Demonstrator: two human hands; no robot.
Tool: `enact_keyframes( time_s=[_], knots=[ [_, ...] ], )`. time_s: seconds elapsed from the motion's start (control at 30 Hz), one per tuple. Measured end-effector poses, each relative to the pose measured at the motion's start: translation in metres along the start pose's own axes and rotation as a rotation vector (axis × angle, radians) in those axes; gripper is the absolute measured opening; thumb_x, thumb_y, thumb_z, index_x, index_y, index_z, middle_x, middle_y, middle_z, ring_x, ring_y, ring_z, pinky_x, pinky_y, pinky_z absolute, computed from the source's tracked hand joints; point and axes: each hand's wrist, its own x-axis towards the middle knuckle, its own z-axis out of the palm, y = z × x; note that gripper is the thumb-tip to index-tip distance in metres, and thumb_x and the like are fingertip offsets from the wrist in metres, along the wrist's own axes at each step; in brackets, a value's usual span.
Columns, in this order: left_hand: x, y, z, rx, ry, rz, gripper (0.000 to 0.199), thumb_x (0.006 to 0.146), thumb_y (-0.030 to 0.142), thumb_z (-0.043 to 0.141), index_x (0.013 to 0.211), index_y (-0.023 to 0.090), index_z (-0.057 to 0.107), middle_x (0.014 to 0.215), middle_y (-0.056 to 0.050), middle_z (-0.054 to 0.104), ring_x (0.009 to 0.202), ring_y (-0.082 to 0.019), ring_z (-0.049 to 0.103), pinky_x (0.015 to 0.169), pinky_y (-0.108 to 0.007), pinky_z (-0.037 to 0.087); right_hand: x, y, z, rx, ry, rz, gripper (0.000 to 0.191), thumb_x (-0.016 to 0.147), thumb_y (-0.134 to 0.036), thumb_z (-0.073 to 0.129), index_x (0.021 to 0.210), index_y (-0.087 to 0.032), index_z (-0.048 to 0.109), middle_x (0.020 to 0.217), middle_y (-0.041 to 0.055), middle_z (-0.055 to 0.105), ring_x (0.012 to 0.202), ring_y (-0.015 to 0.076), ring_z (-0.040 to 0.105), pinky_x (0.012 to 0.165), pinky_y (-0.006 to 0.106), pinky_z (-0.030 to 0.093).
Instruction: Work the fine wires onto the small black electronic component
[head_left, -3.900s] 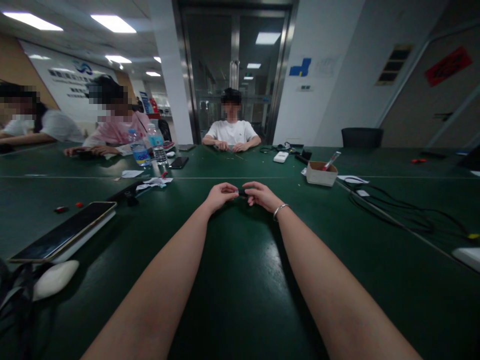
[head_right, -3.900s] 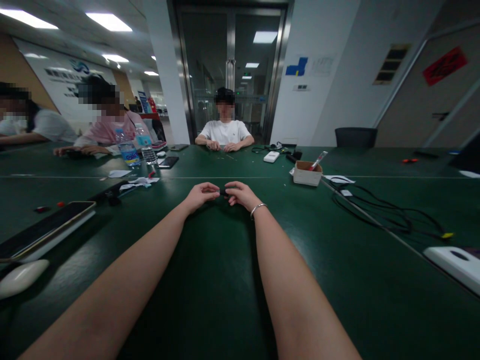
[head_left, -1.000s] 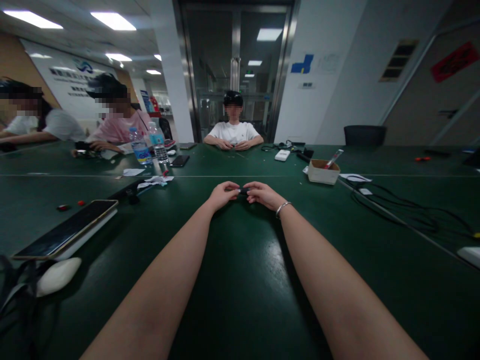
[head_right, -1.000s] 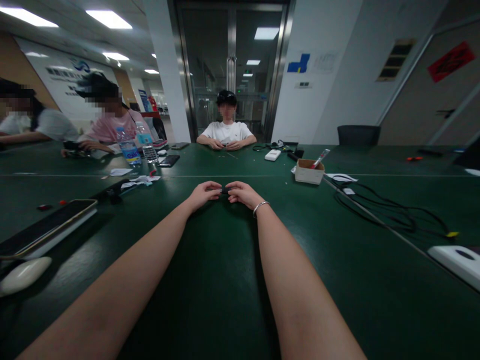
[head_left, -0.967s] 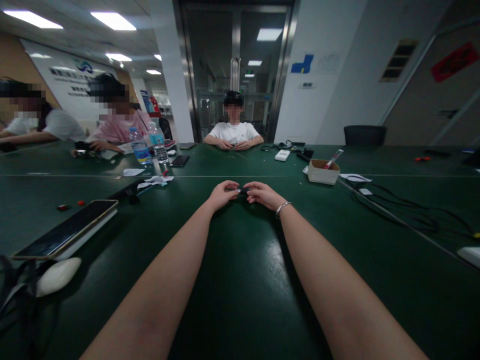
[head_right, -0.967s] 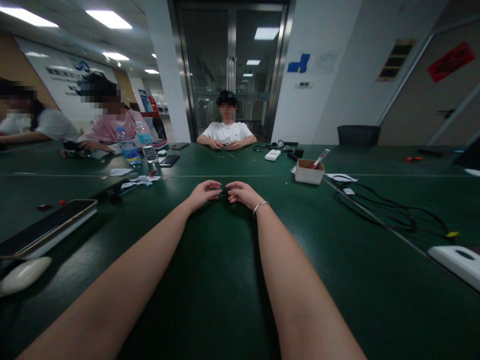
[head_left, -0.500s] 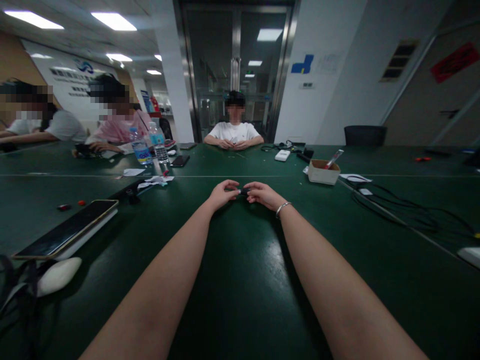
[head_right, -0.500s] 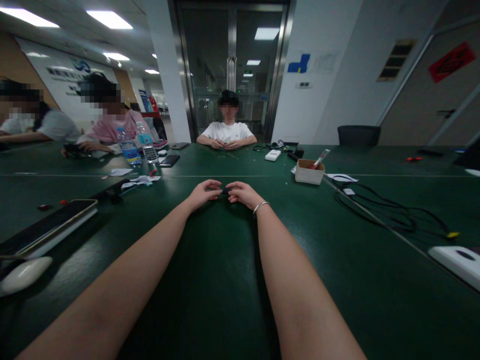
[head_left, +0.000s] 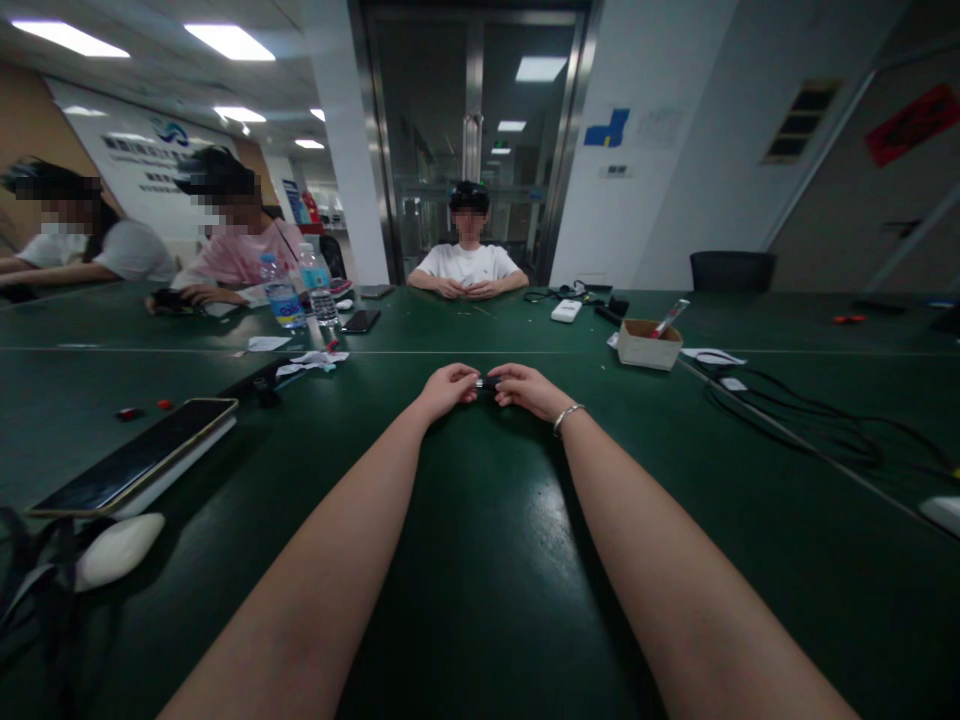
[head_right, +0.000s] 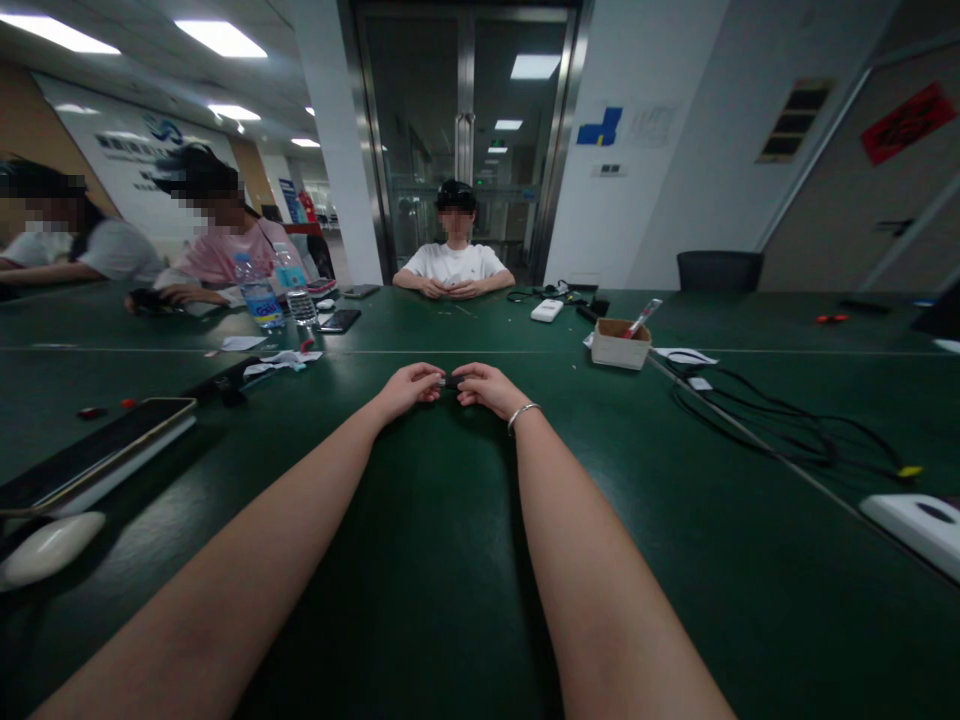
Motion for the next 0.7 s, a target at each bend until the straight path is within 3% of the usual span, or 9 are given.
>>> enact_keyframes(
  time_s=[0.1,0.23,0.33,0.5,0.7],
  knots=[
    [0.001,0.001,0.001,0.007,-0.011,-0.026,0.019,0.083,0.03,0.059,0.089,0.012,0.062,0.063,-0.003,0.06,0.053,-0.01,0.056,0.056,-0.024,0.047,0.0,0.0,0.0,0.007,-0.001,0.001,0.025,0.079,0.005,0.053,0.097,-0.012,0.058,0.059,0.0,0.062,0.05,0.0072,0.06,0.053,0.016,0.054],
    [-0.004,0.005,0.002,-0.03,0.003,-0.023,0.021,0.077,0.025,0.066,0.093,0.014,0.061,0.082,-0.005,0.063,0.066,-0.01,0.06,0.06,-0.022,0.049,0.0,0.001,-0.001,0.025,0.004,-0.001,0.025,0.08,0.004,0.051,0.097,-0.011,0.058,0.06,0.0004,0.062,0.05,0.0077,0.061,0.053,0.017,0.054],
    [-0.009,0.008,0.001,-0.033,0.015,0.025,0.033,0.068,0.014,0.071,0.099,0.015,0.06,0.091,-0.005,0.061,0.073,-0.011,0.061,0.067,-0.024,0.051,0.001,0.003,-0.002,0.033,0.008,0.001,0.025,0.079,0.004,0.052,0.097,-0.011,0.059,0.06,0.001,0.063,0.051,0.008,0.061,0.053,0.017,0.054],
    [-0.01,0.009,-0.001,-0.074,0.013,-0.003,0.028,0.071,0.01,0.069,0.098,0.013,0.059,0.079,-0.003,0.061,0.066,-0.009,0.061,0.065,-0.023,0.05,0.002,0.003,-0.004,0.019,0.001,-0.004,0.025,0.079,0.005,0.051,0.098,-0.011,0.059,0.06,0.0013,0.063,0.051,0.0084,0.062,0.054,0.017,0.054],
    [-0.004,0.007,0.004,-0.089,0.088,-0.065,0.019,0.08,0.017,0.064,0.093,0.014,0.05,0.065,-0.001,0.061,0.053,-0.009,0.059,0.055,-0.022,0.048,0.001,0.003,-0.003,0.029,0.0,-0.012,0.025,0.079,0.004,0.052,0.097,-0.011,0.059,0.061,0.0013,0.063,0.051,0.0085,0.062,0.053,0.017,0.054]
  ],
)
